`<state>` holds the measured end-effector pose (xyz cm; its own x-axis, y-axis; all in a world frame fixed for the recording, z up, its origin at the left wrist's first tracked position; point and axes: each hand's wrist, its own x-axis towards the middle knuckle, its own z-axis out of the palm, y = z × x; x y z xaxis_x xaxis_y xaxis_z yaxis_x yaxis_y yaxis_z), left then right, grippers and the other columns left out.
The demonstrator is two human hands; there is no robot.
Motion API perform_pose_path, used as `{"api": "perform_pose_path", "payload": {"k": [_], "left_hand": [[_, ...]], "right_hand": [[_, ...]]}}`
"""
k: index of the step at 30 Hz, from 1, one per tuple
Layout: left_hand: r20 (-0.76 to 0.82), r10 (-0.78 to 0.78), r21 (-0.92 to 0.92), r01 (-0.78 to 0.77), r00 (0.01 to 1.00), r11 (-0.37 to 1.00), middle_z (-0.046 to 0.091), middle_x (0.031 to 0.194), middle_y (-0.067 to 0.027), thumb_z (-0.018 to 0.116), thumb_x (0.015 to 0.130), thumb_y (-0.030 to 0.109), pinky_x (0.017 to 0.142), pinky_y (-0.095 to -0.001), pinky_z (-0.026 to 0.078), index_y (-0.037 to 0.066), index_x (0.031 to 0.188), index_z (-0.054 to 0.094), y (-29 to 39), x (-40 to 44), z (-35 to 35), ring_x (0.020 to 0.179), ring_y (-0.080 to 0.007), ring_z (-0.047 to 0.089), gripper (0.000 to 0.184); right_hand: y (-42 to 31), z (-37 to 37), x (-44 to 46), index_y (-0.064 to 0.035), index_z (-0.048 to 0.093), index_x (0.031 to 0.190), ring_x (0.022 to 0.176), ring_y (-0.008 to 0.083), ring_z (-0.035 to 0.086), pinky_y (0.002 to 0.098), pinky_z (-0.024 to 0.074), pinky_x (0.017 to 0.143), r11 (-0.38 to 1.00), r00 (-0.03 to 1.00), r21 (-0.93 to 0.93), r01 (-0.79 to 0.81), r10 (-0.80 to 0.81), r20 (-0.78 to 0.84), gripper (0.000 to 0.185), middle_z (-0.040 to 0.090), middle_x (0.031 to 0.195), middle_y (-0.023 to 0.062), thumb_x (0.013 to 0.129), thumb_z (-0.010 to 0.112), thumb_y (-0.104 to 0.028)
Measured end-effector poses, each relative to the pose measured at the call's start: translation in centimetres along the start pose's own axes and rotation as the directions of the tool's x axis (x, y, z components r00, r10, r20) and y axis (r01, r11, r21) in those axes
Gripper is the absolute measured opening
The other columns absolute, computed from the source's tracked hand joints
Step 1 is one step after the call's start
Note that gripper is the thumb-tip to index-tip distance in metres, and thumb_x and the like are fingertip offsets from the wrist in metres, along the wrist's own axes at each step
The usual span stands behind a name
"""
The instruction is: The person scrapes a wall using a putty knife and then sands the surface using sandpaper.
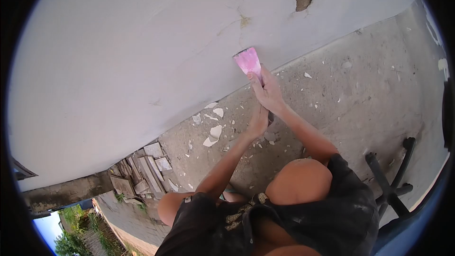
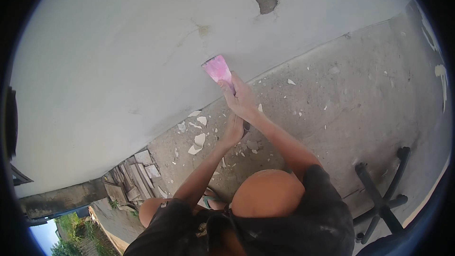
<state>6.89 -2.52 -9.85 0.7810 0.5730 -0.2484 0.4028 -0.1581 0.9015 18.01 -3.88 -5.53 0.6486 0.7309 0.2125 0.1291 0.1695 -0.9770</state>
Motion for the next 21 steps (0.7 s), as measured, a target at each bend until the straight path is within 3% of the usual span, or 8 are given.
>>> {"api": "perform_pose_path", "payload": {"k": [3, 5, 6, 10, 12, 14, 19, 21], "left_hand": [[0.082, -0.05, 0.035, 0.048, 0.995, 0.998, 0.053, 0.114, -0.0167, 0.029, 0.103, 0.025, 0.077, -0.0335, 0.045, -0.001, 0.138, 0.034, 0.1, -0.6, -1.2, 0.089, -0.021, 0.055, 0.045], [-0.142, 0.183, 0.039, -0.179, 0.973, 0.983, 0.059, 0.097, -0.016, 0.027, 0.102, 0.031, 0.074, -0.0355, 0.045, 0.0, 0.129, 0.048, -4.3, -0.4, 0.7, 0.083, -0.0213, 0.057, 0.046], [-0.023, 0.074, -0.158, -0.076, 0.997, 0.984, 0.055, 0.097, -0.011, 0.03, 0.103, 0.022, 0.066, -0.0297, 0.044, -0.001, 0.143, 0.028, 0.2, -0.9, 0.4, 0.074, -0.0152, 0.051, 0.046], [0.036, 0.118, -0.011, -0.118, 0.992, 0.993, 0.054, 0.086, -0.0072, 0.03, 0.103, 0.022, 0.062, -0.0297, 0.043, -0.001, 0.141, 0.031, 1.0, -1.6, -0.6, 0.067, -0.0139, 0.048, 0.044], [-0.012, 0.033, -0.056, -0.033, 0.999, 0.998, 0.054, 0.086, -0.0066, 0.029, 0.104, 0.022, 0.062, -0.0288, 0.043, -0.001, 0.139, 0.033, 0.3, -1.4, 0.5, 0.067, -0.0129, 0.048, 0.043], [-0.063, 0.209, -0.043, -0.212, 0.976, 0.976, 0.053, 0.081, -0.0057, 0.029, 0.104, 0.023, 0.059, -0.0288, 0.042, -0.001, 0.137, 0.036, 1.0, -0.4, 0.4, 0.064, -0.012, 0.047, 0.042], [0.077, -0.223, -0.039, 0.226, 0.972, 0.973, 0.06, 0.103, -0.0247, 0.026, 0.102, 0.024, 0.08, -0.0419, 0.043, -0.003, 0.12, 0.051, 3.6, -1.3, -0.2, 0.091, -0.0352, 0.057, 0.041], [-0.016, -0.057, 0.048, 0.058, 0.998, 0.997, 0.059, 0.099, -0.0234, 0.026, 0.102, 0.024, 0.079, -0.0426, 0.043, -0.003, 0.117, 0.051, 4.0, -1.4, 0.1, 0.09, -0.0332, 0.056, 0.04]], "right_hand": [[-0.2, -0.2, 0.1, -0.0036, 0.056, 0.105, 0.063, 0.0207, 0.05, 0.0336, 0.0417, 0.061, 0.988, 0.984, 0.01, -0.157, 0.156, 0.082, 0.028, 0.053, 0.072, 0.0101, 0.096, 0.053, -0.03], [0.0, 0.0, 0.1, -0.0037, 0.056, 0.106, 0.065, 0.019, 0.051, 0.0339, 0.0423, 0.062, 0.998, 0.997, 0.02, -0.064, 0.063, 0.046, 0.029, 0.053, 0.072, 0.01, 0.096, 0.053, -0.031], [-0.1, -0.1, 0.4, -0.0037, 0.056, 0.106, 0.065, 0.0186, 0.051, 0.0341, 0.0426, 0.062, 0.998, 0.997, 0.018, -0.059, 0.058, 0.048, 0.029, 0.053, 0.072, 0.0098, 0.097, 0.053, -0.031], [-1.3, -0.7, 0.6, -0.0027, 0.053, 0.115, 0.054, 0.0026, 0.039, 0.0216, 0.0338, 0.049, 0.977, 0.98, 0.123, -0.176, 0.161, 0.119, 0.025, 0.042, 0.063, -0.0056, 0.098, 0.052, -0.02], [-0.1, -0.3, -0.4, -0.0021, 0.053, 0.115, 0.054, 0.0024, 0.039, 0.0215, 0.0336, 0.049, 0.996, 0.997, 0.059, -0.061, 0.058, 0.054, 0.025, 0.041, 0.063, -0.0057, 0.098, 0.052, -0.02], [1.2, -0.2, -0.4, -0.0028, 0.054, 0.11, 0.054, 0.003, 0.039, 0.0224, 0.0343, 0.049, 0.994, 0.999, 0.105, -0.013, 0.009, 0.042, 0.022, 0.041, 0.063, -0.0056, 0.098, 0.052, -0.021], [0.4, -0.8, -0.7, -0.0027, 0.056, 0.103, 0.057, 0.0193, 0.046, 0.0336, 0.0408, 0.056, 0.994, 0.993, 0.026, -0.11, 0.109, 0.043, 0.029, 0.05, 0.065, 0.0102, 0.096, 0.054, -0.031], [-0.1, -0.5, 0.0, -0.0032, 0.056, 0.103, 0.057, 0.0195, 0.046, 0.0339, 0.0407, 0.055, 0.997, 0.997, 0.034, -0.072, 0.071, 0.031, 0.028, 0.05, 0.065, 0.0103, 0.096, 0.055, -0.03]]}}
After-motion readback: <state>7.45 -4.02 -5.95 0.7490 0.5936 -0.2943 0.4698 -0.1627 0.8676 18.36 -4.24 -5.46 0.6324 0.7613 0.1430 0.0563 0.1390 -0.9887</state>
